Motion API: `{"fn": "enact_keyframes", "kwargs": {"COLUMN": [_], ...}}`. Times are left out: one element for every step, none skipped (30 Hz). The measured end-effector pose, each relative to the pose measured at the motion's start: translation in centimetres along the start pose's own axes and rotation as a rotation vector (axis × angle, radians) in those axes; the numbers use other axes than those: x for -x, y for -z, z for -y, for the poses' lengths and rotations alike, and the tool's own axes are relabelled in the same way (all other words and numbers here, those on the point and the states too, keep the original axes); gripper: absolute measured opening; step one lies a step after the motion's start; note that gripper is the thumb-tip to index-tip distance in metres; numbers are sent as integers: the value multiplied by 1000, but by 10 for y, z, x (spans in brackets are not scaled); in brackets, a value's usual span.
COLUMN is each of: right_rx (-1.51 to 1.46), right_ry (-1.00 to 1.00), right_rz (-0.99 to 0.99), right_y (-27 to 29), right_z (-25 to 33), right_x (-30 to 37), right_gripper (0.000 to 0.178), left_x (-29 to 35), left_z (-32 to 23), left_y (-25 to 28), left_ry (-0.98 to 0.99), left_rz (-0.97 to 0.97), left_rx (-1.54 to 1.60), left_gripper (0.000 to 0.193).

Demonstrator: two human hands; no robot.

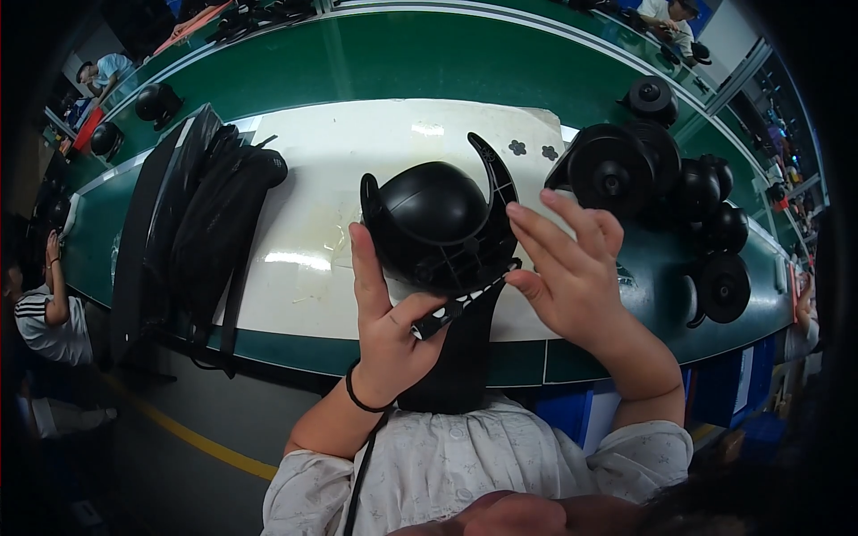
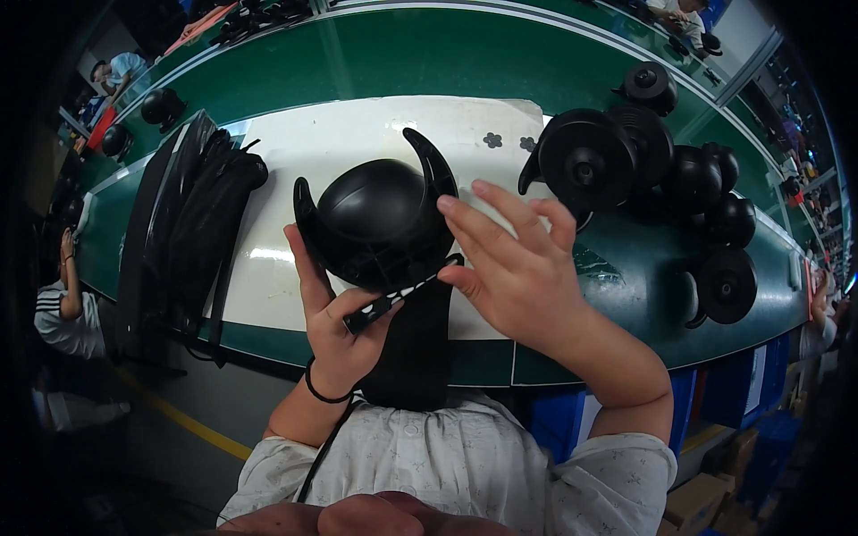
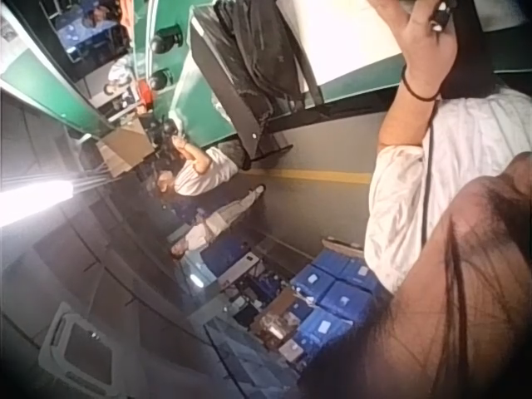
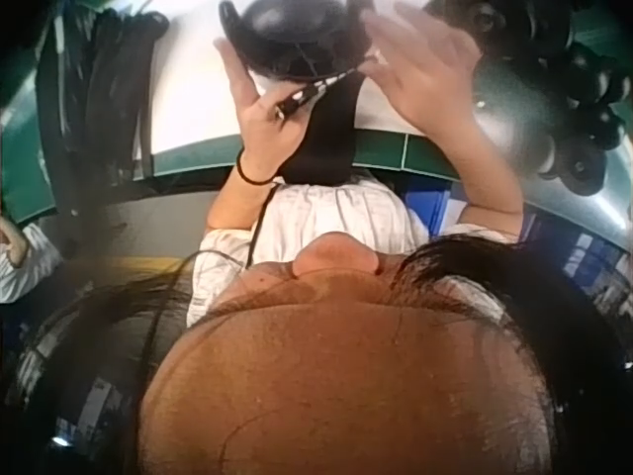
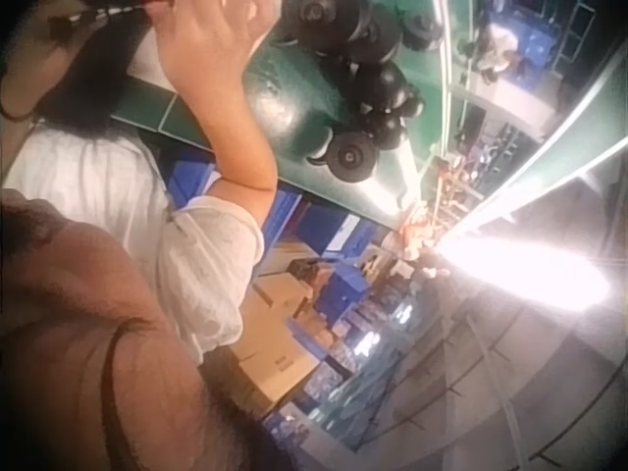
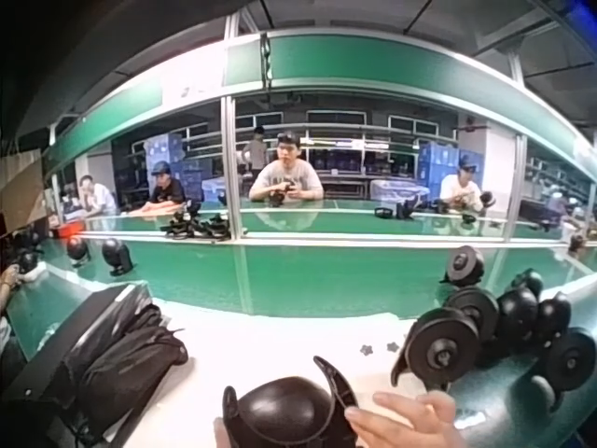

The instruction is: Marking black spherical components with a white marker and attaching small circular white pads on an industrial assembly line.

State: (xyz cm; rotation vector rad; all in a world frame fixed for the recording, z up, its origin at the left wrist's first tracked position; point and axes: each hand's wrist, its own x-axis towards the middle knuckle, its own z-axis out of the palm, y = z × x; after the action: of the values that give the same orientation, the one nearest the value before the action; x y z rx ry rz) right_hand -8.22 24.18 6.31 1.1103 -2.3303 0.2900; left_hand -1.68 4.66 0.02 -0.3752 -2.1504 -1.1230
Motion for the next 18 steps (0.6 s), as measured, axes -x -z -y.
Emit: {"fn": "enact_keyframes", "kwargs": {"right_rx": [13, -44, -90, -136, -230, -332, -433, -476, -521, -548, -579, -601, -576, -548, -513, -515, -483, -450], "right_ry": [-1, -47, -49, -49, -28, 35, 100, 107, 129, 155, 187, 201, 233, 258, 283, 286, 308, 328], "right_rz": [31, -13, -96, -178, -231, -177, -122, -65, -40, -11, 21, 78, 70, 64, 17, 20, -47, -115], "right_y": [1, 3, 2, 1, 2, 3, 6, 8, 7, 5, 3, 4, 3, 3, 0, -6, -12, -16], "right_z": [1, -2, -1, 1, 6, 11, 16, 23, 26, 27, 29, 30, 32, 33, 35, 37, 39, 40], "right_x": [0, 0, 3, 6, 7, 5, 1, -4, -9, -12, -15, -16, -17, -15, -12, -6, -1, 2], "right_gripper": [31, 33, 33, 33, 30, 28, 27, 25, 24, 23, 22, 20, 19, 19, 18, 18, 20, 21], "left_x": [2, 3, 3, 2, 2, 2, 3, 3, 3, 3, 5, 7, 8, 9, 9, 10, 10, 9], "left_z": [1, 3, 5, 4, 2, -1, -3, -5, -6, -6, -5, -5, -4, -5, -6, -7, -7, -7], "left_y": [0, -1, -1, 0, 2, 4, 6, 7, 8, 9, 10, 11, 11, 11, 11, 12, 13, 14], "left_ry": [3, 5, 7, 6, -9, -23, -20, -50, -79, -79, -101, -122, -123, -120, -98, -76, -48, -49], "left_rz": [-2, -11, -19, -22, -7, 8, 5, 15, 24, 20, 1, -17, -31, -34, -4, 25, 13, 12], "left_rx": [-6, 67, 138, 134, 85, 36, 29, -32, -93, -97, -130, -163, -153, -156, -145, -134, -93, -93], "left_gripper": [21, 21, 23, 23, 23, 23, 23, 24, 25, 25, 26, 28, 28, 28, 28, 27, 26, 26]}}
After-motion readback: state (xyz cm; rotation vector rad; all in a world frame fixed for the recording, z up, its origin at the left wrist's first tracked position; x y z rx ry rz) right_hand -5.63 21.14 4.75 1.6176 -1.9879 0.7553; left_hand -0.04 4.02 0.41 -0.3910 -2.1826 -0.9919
